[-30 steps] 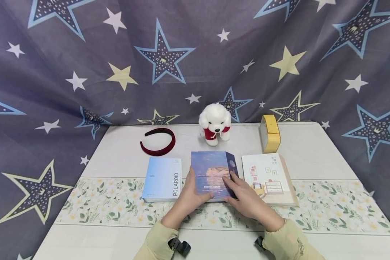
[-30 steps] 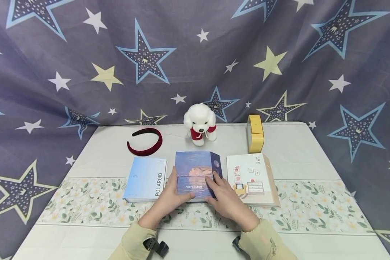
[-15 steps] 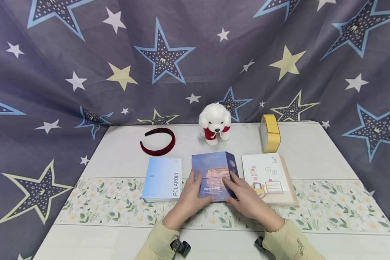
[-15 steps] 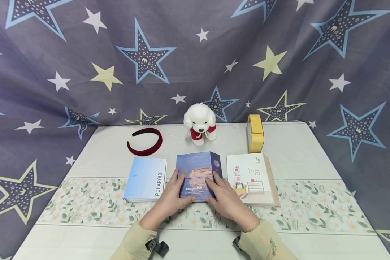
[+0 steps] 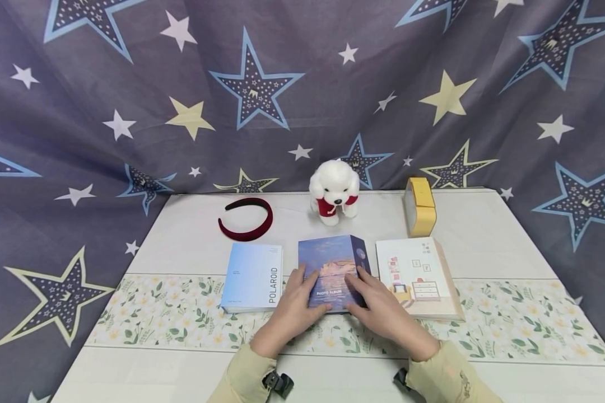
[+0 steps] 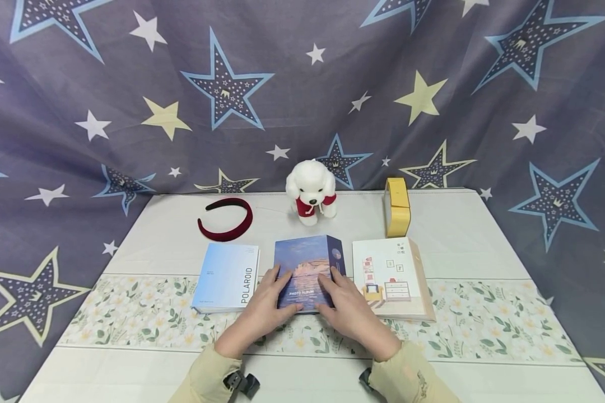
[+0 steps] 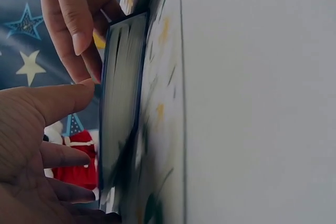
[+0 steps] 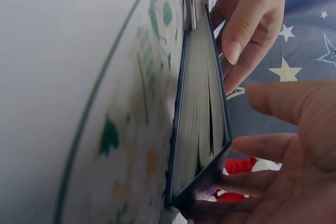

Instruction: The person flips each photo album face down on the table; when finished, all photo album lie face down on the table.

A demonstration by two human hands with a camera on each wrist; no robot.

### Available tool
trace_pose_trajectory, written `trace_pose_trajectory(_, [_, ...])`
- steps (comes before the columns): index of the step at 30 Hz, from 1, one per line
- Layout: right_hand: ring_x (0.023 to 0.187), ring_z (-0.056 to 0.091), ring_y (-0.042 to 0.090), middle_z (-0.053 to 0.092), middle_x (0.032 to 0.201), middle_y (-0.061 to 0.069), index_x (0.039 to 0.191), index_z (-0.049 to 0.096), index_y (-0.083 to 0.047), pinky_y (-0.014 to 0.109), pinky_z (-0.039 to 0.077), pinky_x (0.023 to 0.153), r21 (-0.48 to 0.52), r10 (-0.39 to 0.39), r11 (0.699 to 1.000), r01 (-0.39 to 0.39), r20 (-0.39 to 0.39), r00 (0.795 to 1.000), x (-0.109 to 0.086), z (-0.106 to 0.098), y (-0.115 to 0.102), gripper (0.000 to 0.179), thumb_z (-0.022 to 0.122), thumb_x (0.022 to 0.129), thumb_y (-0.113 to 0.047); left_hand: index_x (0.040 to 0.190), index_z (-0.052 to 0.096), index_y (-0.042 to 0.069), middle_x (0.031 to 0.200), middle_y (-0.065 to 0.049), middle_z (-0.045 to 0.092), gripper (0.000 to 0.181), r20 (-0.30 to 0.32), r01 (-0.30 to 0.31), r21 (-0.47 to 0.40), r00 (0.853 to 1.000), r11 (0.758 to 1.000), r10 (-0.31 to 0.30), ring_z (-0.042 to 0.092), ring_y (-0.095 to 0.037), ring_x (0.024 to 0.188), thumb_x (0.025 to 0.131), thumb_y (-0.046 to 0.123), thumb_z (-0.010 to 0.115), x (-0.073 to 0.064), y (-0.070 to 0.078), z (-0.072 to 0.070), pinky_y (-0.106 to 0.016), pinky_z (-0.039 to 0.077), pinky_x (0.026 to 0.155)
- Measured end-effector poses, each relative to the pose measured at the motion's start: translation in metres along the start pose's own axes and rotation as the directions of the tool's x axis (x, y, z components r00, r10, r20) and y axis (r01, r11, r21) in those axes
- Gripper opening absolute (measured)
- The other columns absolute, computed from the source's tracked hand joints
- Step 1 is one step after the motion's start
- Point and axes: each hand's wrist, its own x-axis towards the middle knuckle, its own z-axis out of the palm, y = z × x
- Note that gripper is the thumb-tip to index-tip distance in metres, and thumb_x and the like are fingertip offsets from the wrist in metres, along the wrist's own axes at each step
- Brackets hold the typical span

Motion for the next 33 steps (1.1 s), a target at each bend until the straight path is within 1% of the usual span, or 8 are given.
trace_pose_trajectory(8, [0.132,0.042,0.042,0.044,0.144,0.025,0.135,0.057,-0.003,0.058,0.038,0.103,0.021,-0.057,0.998,0.059,-0.088,0.995,0.005,0.005,-0.012,0.05,0.069,0.091,-0.022,0.143,0.044,-0.003,0.154,-0.028,0.026,0.066,-0.02,0.024,0.003,1.0,1.0,-0.024,0.023,-0.045,0.141,0.091,0.029,0.068,-0.003,-0.003,-0.018,-0.057,0.028,0.11])
trace_pose_trajectory(11, [0.131,0.045,0.041,0.045,0.144,0.025,0.133,0.059,-0.003,0.057,0.04,0.101,0.03,-0.075,0.997,0.078,-0.091,0.993,0.008,0.008,-0.018,0.048,0.069,0.09,-0.022,0.146,0.042,0.0,0.156,-0.023,0.025,0.065,-0.023,0.055,0.006,0.998,0.998,-0.055,0.021,-0.041,0.144,0.093,0.03,0.065,-0.006,-0.007,-0.026,-0.056,0.027,0.111])
trace_pose_trajectory(14, [0.131,0.045,0.04,0.045,0.145,0.024,0.134,0.059,-0.004,0.057,0.039,0.102,0.048,-0.097,0.994,0.1,-0.062,0.993,0.012,0.011,-0.023,0.046,0.067,0.092,-0.022,0.147,0.041,0.002,0.157,-0.021,0.023,0.065,-0.044,0.084,-0.003,0.996,0.996,-0.084,0.019,-0.039,0.145,0.094,0.031,0.065,-0.008,-0.012,-0.034,-0.057,0.025,0.111])
trace_pose_trajectory(19, [0.133,0.043,0.039,0.045,0.145,0.023,0.138,0.054,-0.004,0.056,0.037,0.104,0.108,-0.155,0.982,0.155,-0.008,0.988,0.017,0.016,-0.032,0.049,0.065,0.094,-0.022,0.145,0.042,-0.002,0.155,-0.024,0.026,0.065,-0.137,0.083,0.038,0.988,0.996,-0.077,0.019,-0.042,0.144,0.092,0.027,0.067,-0.011,-0.026,-0.045,-0.057,0.024,0.111])
trace_pose_trajectory(24, [0.133,0.044,0.036,0.048,0.144,0.02,0.141,0.05,-0.002,0.053,0.035,0.107,0.207,-0.194,0.961,0.186,0.021,0.981,0.024,0.023,-0.038,0.053,0.064,0.095,-0.024,0.141,0.046,-0.006,0.151,-0.031,0.029,0.064,-0.241,0.101,0.14,0.968,0.985,-0.065,0.02,-0.05,0.141,0.089,0.022,0.07,-0.016,-0.042,-0.054,-0.062,0.015,0.112])
trace_pose_trajectory(29, [0.13,0.048,0.033,0.048,0.145,0.016,0.144,0.047,-0.005,0.047,0.039,0.106,0.361,-0.18,0.922,0.14,0.08,0.98,0.03,0.029,-0.044,0.055,0.062,0.097,-0.028,0.138,0.047,-0.009,0.149,-0.036,0.027,0.064,-0.303,0.149,0.186,0.949,0.971,-0.087,0.016,-0.055,0.14,0.086,0.018,0.071,-0.02,-0.053,-0.06,-0.068,0.011,0.109])
trace_pose_trajectory(31, [0.13,0.048,0.033,0.045,0.147,0.017,0.146,0.043,-0.005,0.044,0.04,0.106,0.45,-0.17,0.888,0.097,0.126,0.977,0.032,0.031,-0.046,0.056,0.06,0.098,-0.028,0.138,0.047,-0.01,0.149,-0.038,0.025,0.064,-0.316,0.171,0.188,0.943,0.967,-0.105,0.013,-0.056,0.14,0.085,0.018,0.071,-0.022,-0.057,-0.062,-0.071,0.011,0.107])
trace_pose_trajectory(33, [0.131,0.047,0.035,0.04,0.149,0.019,0.149,0.038,-0.003,0.042,0.04,0.106,0.544,-0.173,0.838,0.052,0.173,0.97,0.035,0.035,-0.049,0.059,0.059,0.099,-0.027,0.139,0.046,-0.01,0.15,-0.039,0.02,0.066,-0.317,0.199,0.189,0.939,0.962,-0.132,0.009,-0.057,0.14,0.085,0.018,0.071,-0.025,-0.06,-0.063,-0.073,0.012,0.106])
